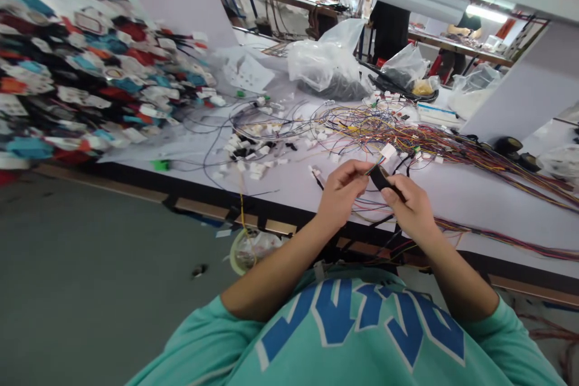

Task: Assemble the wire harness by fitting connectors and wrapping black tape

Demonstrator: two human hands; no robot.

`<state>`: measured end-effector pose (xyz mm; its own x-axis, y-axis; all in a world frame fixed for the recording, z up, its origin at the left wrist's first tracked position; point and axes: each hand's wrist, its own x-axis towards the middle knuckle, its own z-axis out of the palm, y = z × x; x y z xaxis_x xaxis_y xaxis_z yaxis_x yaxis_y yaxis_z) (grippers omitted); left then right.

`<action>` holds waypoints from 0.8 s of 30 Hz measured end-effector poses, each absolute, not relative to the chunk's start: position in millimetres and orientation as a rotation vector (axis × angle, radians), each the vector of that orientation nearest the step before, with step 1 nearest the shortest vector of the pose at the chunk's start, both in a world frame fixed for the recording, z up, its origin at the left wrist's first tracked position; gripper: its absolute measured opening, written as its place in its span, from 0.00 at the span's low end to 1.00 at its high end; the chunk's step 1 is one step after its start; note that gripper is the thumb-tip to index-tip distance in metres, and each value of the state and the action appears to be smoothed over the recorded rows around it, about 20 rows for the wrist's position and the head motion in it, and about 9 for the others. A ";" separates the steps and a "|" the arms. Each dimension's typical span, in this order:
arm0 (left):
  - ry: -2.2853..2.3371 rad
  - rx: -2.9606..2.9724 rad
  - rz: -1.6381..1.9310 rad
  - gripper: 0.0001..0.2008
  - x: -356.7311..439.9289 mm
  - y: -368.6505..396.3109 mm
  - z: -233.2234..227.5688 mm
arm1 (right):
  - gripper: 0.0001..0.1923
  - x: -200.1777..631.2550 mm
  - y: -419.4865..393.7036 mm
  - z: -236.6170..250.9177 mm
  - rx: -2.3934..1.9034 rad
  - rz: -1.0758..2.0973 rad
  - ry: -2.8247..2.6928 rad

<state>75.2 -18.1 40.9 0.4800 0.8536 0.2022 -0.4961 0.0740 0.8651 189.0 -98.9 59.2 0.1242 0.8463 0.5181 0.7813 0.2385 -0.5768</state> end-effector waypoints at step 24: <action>0.286 0.852 0.569 0.20 68.9 -8.9 54.6 | 0.06 194.3 -68.7 46.5 -1.268 -0.168 -1.596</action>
<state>68.9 -8.9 54.6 0.8155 0.5785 -0.0142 -0.3575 0.5229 0.7738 194.3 -68.7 46.5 0.1028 0.6321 0.7681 0.7779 0.4302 -0.4581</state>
